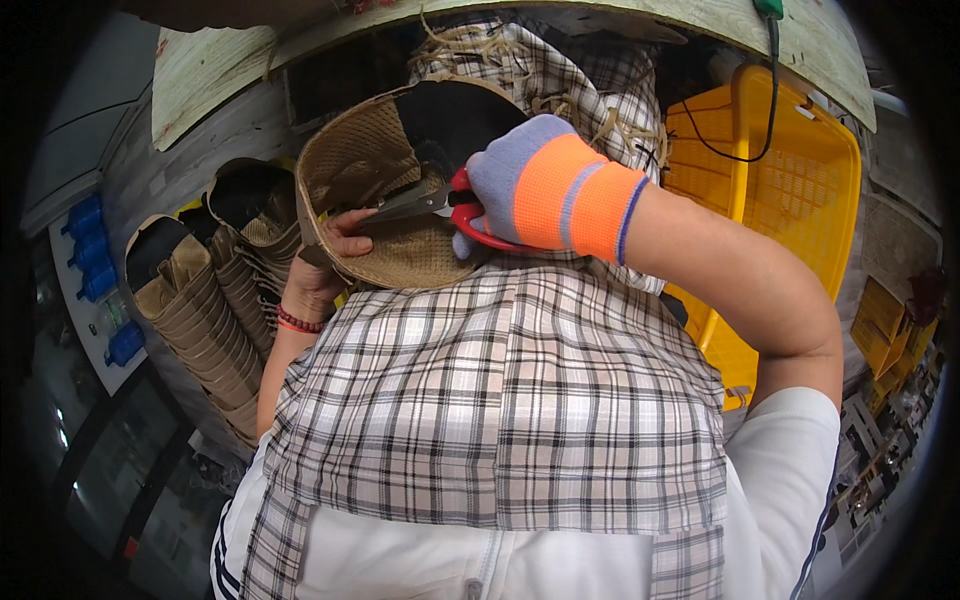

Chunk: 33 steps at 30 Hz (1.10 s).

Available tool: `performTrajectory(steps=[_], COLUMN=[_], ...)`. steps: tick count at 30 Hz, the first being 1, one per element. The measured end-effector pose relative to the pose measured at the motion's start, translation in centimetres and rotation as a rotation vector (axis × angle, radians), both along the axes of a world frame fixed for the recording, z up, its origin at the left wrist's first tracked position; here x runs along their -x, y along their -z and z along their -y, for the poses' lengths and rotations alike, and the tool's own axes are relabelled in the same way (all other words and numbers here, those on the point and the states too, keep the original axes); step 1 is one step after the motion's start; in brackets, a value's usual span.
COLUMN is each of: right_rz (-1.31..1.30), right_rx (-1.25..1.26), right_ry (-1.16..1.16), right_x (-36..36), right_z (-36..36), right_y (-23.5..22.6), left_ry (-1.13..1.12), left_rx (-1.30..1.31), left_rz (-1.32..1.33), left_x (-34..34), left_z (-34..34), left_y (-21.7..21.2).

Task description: The person uses shears to trim the edges of shoe uppers held against a workbench. They repeatedly pick up individual uppers, cut along the rim, and place the finished pieces on the table.

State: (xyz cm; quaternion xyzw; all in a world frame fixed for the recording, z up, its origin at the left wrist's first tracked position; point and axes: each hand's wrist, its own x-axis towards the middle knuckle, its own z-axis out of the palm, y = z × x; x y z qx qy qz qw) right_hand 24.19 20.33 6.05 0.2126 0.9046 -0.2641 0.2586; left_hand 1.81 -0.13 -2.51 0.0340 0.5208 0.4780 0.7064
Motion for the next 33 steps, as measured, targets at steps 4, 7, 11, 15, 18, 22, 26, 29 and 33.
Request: performTrajectory(steps=[4,7,11,15,18,22,26,29,33], right_rz=[0.1,0.147,0.233,0.186,0.057,0.021,0.072,0.071,0.017], right_rx=[0.054,0.414,1.242,1.512,1.293,1.231,1.003,0.95,0.67], right_ry=[-0.011,0.028,0.168,0.275,0.219,0.153,0.053,0.021,-0.075], right_x=[-1.4,-3.6,-4.2,-5.2,-5.4,-4.3,-3.1,-2.6,-1.1], right_z=[-1.7,-3.8,-5.6,-4.9,-5.5,-6.7,-7.2,-7.2,-6.7], right_y=[-0.9,3.2,4.5,5.9,6.9,5.0,5.4,6.3,4.1], left_ry=[-0.195,-0.249,-0.196,-0.276,-0.224,-0.282,-0.146,-0.033,-0.178], left_rx=[0.001,-0.331,-0.584,-0.469,-0.439,-0.259,-0.479,-0.624,-0.505], left_rz=[0.036,-0.117,-0.368,-0.228,-0.03,-0.089,-0.089,-0.258,0.064], left_x=[-0.1,-0.9,-0.1,0.5,1.9,1.3,2.8,3.5,3.7], left_z=[-0.3,-2.2,-4.2,-6.8,-7.4,-8.1,-6.6,-5.7,-4.2], left_y=[-0.5,0.2,2.6,4.2,4.2,2.1,3.6,3.7,4.6])
